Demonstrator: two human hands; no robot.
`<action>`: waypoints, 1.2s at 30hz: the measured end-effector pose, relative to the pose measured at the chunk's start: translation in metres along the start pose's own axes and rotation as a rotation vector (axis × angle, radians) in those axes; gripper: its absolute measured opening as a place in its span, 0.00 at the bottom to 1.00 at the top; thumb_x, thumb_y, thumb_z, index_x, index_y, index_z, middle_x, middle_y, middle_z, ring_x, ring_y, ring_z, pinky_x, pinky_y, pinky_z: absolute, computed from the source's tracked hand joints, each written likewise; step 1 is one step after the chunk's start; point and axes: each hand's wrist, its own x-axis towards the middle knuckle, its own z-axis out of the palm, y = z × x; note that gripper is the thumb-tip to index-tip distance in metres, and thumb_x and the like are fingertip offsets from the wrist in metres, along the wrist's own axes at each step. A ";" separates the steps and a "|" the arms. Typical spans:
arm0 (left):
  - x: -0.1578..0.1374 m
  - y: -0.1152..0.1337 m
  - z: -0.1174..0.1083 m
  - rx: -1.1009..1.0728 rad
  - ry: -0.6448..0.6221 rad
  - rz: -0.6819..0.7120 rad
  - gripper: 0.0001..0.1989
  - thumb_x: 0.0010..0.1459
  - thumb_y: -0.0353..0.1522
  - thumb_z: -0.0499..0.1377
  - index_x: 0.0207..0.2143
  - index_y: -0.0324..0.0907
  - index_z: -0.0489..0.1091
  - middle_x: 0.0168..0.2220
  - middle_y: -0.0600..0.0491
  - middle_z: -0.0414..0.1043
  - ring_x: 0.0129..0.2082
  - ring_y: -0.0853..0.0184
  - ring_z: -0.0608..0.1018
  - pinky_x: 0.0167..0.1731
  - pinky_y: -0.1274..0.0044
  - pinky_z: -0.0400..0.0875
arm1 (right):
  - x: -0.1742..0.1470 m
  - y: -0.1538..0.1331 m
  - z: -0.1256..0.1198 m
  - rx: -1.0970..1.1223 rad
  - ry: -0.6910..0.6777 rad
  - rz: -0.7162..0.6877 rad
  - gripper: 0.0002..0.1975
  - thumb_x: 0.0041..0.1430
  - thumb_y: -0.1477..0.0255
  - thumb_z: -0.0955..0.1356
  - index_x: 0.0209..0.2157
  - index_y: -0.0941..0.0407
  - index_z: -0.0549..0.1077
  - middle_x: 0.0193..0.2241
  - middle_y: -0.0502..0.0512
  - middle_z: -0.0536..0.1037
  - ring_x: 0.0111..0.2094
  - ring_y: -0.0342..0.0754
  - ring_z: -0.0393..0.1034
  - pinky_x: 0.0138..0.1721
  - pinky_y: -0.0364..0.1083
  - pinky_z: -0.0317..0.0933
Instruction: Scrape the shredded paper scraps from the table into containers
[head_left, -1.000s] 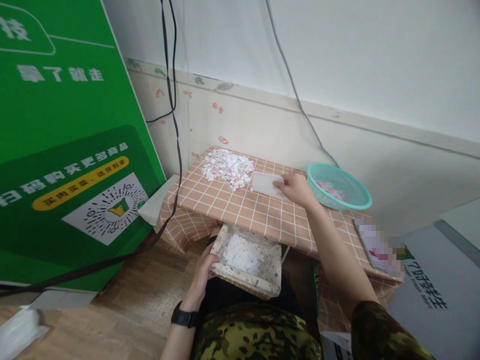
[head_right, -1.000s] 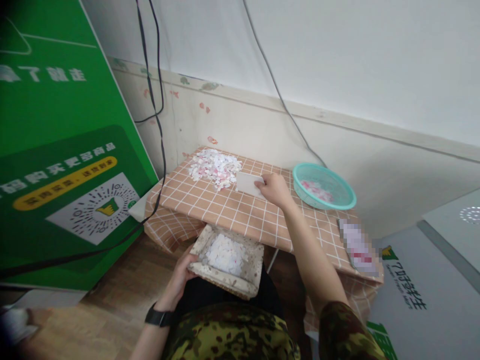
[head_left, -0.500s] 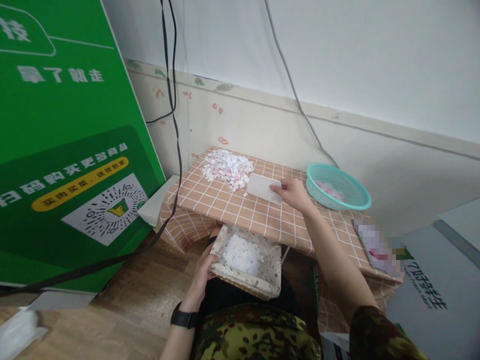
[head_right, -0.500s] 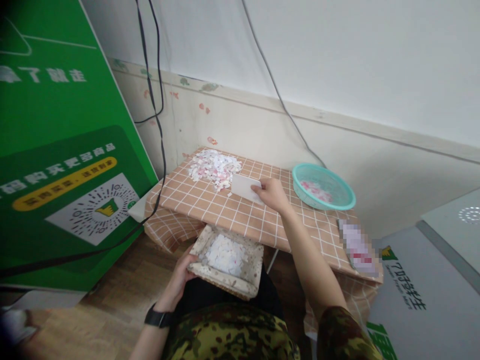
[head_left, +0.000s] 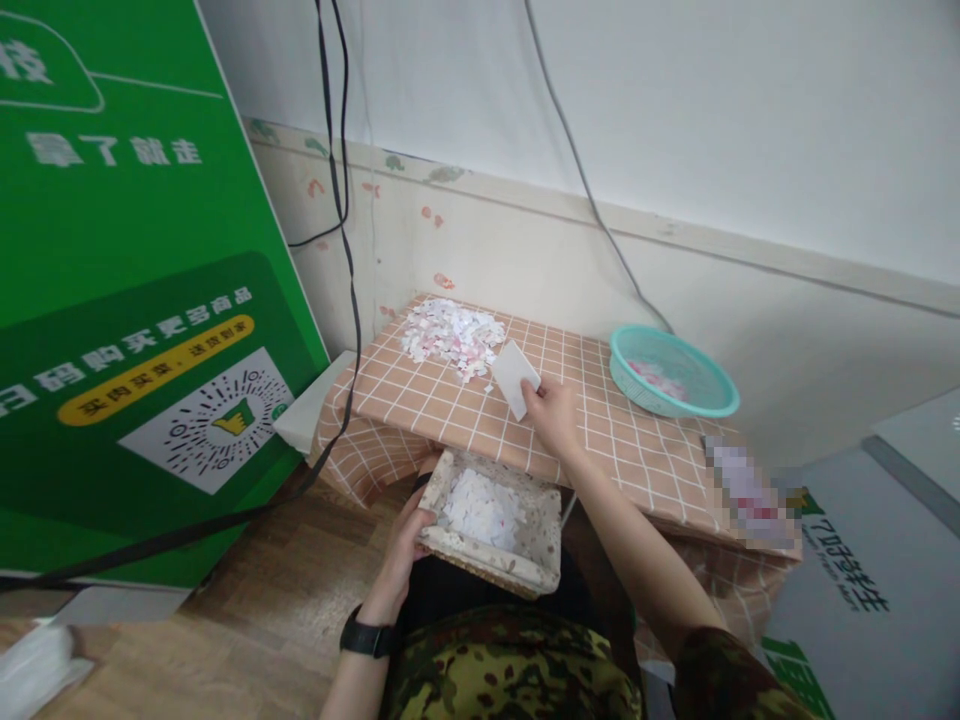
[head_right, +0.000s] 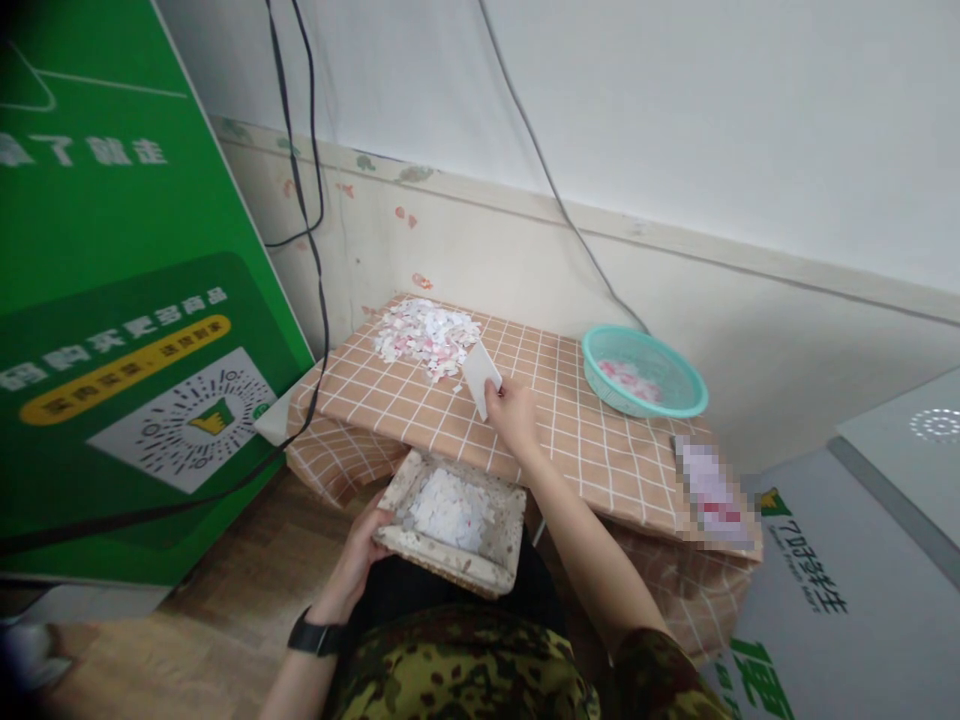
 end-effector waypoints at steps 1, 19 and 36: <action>0.000 0.000 0.000 0.003 -0.003 0.009 0.31 0.46 0.40 0.60 0.55 0.47 0.67 0.44 0.49 0.77 0.38 0.56 0.76 0.30 0.72 0.69 | 0.001 0.002 0.003 0.013 0.009 0.017 0.19 0.59 0.61 0.59 0.27 0.59 0.73 0.23 0.56 0.75 0.23 0.47 0.66 0.24 0.42 0.51; -0.002 0.003 0.000 0.002 -0.042 0.037 0.28 0.48 0.39 0.59 0.54 0.45 0.69 0.43 0.49 0.77 0.38 0.57 0.76 0.31 0.72 0.70 | 0.014 0.049 -0.032 -0.099 0.187 0.125 0.22 0.57 0.58 0.61 0.28 0.61 0.76 0.21 0.56 0.75 0.23 0.48 0.65 0.24 0.43 0.51; 0.000 0.002 0.000 0.023 0.000 0.001 0.29 0.48 0.39 0.59 0.55 0.45 0.67 0.42 0.49 0.77 0.37 0.57 0.77 0.29 0.72 0.70 | 0.061 0.088 -0.039 -0.070 -0.064 -0.139 0.17 0.60 0.67 0.63 0.43 0.57 0.78 0.38 0.58 0.81 0.37 0.50 0.72 0.40 0.45 0.60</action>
